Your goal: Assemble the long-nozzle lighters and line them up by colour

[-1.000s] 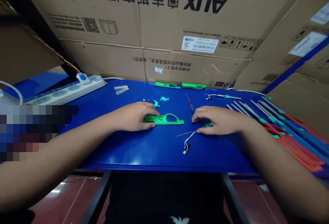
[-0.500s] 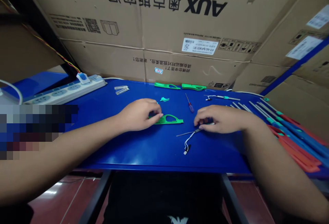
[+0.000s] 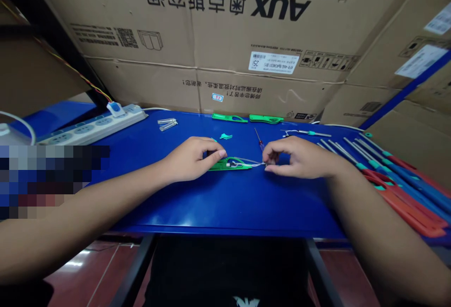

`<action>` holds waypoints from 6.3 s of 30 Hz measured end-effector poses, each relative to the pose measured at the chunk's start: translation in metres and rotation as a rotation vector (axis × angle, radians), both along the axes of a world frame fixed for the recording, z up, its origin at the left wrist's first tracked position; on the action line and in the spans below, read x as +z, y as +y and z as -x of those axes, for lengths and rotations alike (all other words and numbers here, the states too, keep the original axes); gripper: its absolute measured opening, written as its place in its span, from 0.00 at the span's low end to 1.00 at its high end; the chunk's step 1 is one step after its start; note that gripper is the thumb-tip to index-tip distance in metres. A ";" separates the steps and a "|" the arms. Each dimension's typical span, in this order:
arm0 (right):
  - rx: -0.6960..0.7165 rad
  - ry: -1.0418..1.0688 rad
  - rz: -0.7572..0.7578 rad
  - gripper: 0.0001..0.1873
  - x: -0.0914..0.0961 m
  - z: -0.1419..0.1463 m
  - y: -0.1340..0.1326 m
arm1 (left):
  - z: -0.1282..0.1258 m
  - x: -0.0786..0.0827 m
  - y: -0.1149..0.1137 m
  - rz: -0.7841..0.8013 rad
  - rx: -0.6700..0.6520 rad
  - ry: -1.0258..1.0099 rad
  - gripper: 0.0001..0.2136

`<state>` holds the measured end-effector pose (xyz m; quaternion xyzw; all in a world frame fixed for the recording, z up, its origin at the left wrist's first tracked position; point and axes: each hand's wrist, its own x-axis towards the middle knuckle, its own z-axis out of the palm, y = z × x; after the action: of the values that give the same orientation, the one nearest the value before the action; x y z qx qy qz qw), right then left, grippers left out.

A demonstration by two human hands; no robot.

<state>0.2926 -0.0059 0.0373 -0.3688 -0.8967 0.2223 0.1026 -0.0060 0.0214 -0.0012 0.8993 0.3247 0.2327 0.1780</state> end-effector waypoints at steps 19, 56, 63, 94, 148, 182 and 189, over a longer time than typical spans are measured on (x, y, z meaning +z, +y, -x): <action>0.160 -0.013 -0.050 0.04 -0.022 0.020 0.000 | 0.005 0.002 0.006 0.098 -0.124 0.172 0.11; 0.123 0.195 -0.321 0.11 -0.063 0.064 0.012 | 0.008 -0.011 0.019 0.120 -0.300 0.192 0.11; 0.128 0.153 -0.317 0.11 -0.061 0.062 0.009 | 0.007 -0.013 0.019 0.092 -0.303 0.195 0.11; 0.127 0.002 -0.213 0.17 -0.053 0.077 0.012 | 0.001 -0.023 0.025 0.120 -0.298 0.122 0.07; -0.112 -0.245 0.207 0.05 -0.023 0.024 0.007 | -0.011 -0.025 0.010 0.093 -0.307 0.035 0.07; 0.128 -0.141 -0.091 0.06 -0.035 0.038 -0.003 | 0.007 -0.006 0.007 -0.349 -0.510 0.381 0.19; 0.128 -0.130 -0.091 0.06 -0.036 0.041 -0.004 | 0.003 -0.003 0.002 -0.400 -0.484 0.376 0.15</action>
<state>0.2520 -0.0099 0.0011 -0.3192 -0.9324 0.1631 0.0462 -0.0089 0.0231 -0.0046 0.9942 0.0776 0.0732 -0.0146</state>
